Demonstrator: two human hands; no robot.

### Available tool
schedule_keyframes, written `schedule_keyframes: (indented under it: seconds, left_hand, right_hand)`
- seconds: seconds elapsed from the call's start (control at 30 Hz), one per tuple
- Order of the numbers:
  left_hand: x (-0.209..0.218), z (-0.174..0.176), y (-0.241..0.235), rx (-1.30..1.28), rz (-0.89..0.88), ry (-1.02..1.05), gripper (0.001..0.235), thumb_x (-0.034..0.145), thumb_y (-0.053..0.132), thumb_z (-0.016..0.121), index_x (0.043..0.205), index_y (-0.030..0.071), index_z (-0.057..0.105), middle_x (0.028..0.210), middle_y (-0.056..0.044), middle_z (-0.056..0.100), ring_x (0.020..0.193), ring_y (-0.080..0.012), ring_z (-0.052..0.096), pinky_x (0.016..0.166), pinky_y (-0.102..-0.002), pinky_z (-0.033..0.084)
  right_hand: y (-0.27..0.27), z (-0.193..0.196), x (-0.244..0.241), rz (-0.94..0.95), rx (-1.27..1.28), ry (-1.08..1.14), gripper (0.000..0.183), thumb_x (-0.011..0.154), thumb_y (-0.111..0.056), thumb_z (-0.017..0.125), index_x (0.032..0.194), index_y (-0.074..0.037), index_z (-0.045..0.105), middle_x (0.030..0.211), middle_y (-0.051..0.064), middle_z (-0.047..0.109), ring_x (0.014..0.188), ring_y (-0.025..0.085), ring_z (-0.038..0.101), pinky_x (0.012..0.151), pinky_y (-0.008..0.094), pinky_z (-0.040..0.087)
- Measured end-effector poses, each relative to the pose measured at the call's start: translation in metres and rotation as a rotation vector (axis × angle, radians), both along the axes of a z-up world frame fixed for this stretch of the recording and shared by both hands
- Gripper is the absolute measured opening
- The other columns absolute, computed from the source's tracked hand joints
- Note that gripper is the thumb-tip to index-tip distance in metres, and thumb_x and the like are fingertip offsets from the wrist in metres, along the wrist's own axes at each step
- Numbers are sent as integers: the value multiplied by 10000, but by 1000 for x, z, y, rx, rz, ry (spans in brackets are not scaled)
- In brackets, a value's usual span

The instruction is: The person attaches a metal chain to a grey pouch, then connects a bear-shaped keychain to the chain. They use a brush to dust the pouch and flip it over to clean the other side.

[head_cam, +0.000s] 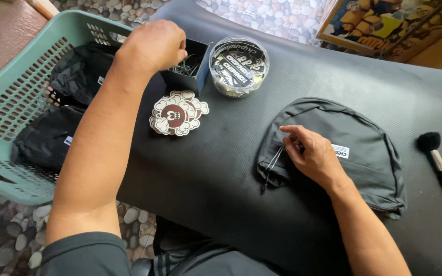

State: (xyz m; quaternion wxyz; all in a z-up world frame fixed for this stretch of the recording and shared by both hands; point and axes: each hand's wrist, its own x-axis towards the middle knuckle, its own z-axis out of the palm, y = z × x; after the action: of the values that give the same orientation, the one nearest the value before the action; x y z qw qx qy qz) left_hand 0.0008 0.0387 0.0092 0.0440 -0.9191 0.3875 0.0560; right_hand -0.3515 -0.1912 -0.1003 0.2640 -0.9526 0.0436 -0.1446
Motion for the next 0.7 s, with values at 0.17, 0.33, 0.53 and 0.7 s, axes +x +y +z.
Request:
schedule_keyframes:
  seconds: [0.17,0.33,0.53,0.7]
  left_hand:
    - [-25,13,29,-134,-32,19,249,1006,367,647,1019,137,742,1034,-107,737,960,-378,679,804,-531,514]
    - [-80,11,78,-179,-7,-28,380,978,501,701,947,124,666,982,-108,670,889,-391,663,748,-556,505]
    - [-108,-48,113,-284,-30,-31,788,833,635,734,1264,-10,597,1066,-202,593,1077,-417,614,895,-538,517]
    - [-94,-92,120,-514,185,31,499,875,489,808,1126,82,666,985,-60,540,1015,-323,609,865,-492,521]
  right_hand:
    - [3,3,-1,-21,24,1,287,975,-137,644,1262,-153,660,917,33,721,808,184,701,764,324,523]
    - [4,3,-1,-21,33,14,293,973,-126,646,1265,-150,662,949,28,724,848,172,711,771,316,527]
    - [4,-2,1,-74,13,-38,317,916,-119,727,1224,-188,698,855,72,739,815,283,717,775,425,579]
    - [4,-5,-1,-92,23,-34,309,916,-148,733,1219,-196,699,861,63,741,828,270,722,780,420,579]
